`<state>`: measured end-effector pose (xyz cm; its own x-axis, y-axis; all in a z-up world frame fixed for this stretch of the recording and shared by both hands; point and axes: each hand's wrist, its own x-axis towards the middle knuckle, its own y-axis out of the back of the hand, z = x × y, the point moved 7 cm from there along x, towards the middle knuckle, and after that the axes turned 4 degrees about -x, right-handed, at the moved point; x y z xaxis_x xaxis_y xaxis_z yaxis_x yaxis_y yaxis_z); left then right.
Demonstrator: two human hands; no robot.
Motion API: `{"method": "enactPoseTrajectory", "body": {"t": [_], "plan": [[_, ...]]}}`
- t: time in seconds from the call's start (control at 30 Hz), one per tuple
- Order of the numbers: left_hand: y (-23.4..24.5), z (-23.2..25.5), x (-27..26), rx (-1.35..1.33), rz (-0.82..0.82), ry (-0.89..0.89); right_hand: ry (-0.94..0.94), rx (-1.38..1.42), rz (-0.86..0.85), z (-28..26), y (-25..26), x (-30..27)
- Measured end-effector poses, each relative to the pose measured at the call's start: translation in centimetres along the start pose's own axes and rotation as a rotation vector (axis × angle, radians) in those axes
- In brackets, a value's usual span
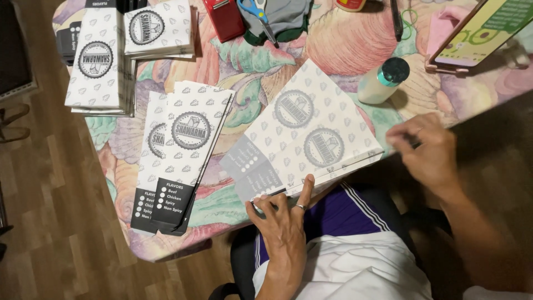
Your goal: Folding paper food wraps and applying circular stickers to seal them on a table.
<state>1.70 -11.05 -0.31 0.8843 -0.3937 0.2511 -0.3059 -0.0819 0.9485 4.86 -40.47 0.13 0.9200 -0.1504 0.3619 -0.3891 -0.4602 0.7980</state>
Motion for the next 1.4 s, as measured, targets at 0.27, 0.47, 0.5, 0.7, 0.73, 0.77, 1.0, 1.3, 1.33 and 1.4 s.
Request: {"method": "enactPoseTrajectory", "body": {"t": [0.27, 0.47, 0.5, 0.7, 0.73, 0.77, 1.0, 1.3, 1.33, 1.4], "plan": [[-0.4, 0.0, -0.1, -0.025, -0.070, 0.009, -0.007, 0.206, 0.073, -0.5, -0.3, 8.0], [-0.4, -0.1, -0.4, -0.072, -0.063, 0.027, 0.262, 0.318, -0.074, -9.9, 0.5, 4.2], [-0.5, -0.2, 0.0, -0.090, -0.042, 0.035, 0.385, 0.326, -0.123, -12.0, 0.3, 3.1], [-0.4, -0.2, 0.0, -0.080, -0.050, 0.014, 0.384, 0.281, -0.121, -8.7, -1.8, -0.4], [-0.3, -0.2, -0.5, -0.082, -0.058, 0.012, 0.379, 0.282, -0.126, -7.8, -0.8, -1.0], [-0.3, -0.2, -0.3, -0.075, -0.052, 0.015, 0.331, 0.232, -0.138, -6.4, 0.1, -0.7], [0.0, -0.1, 0.0, -0.069, -0.042, 0.018, 0.301, 0.270, -0.187, -7.8, -1.0, -0.3], [-0.2, -0.2, -0.2, -0.101, -0.047, 0.021, 0.216, 0.148, -0.181, -4.0, 1.0, -0.5], [-0.1, -0.3, -0.1, -0.100, -0.044, 0.031, 0.226, 0.148, -0.182, -4.1, 1.2, -0.2], [0.4, -0.3, 0.0, -0.077, 0.002, 0.040, 0.305, 0.107, -0.113, -4.3, 2.3, -0.3]]}}
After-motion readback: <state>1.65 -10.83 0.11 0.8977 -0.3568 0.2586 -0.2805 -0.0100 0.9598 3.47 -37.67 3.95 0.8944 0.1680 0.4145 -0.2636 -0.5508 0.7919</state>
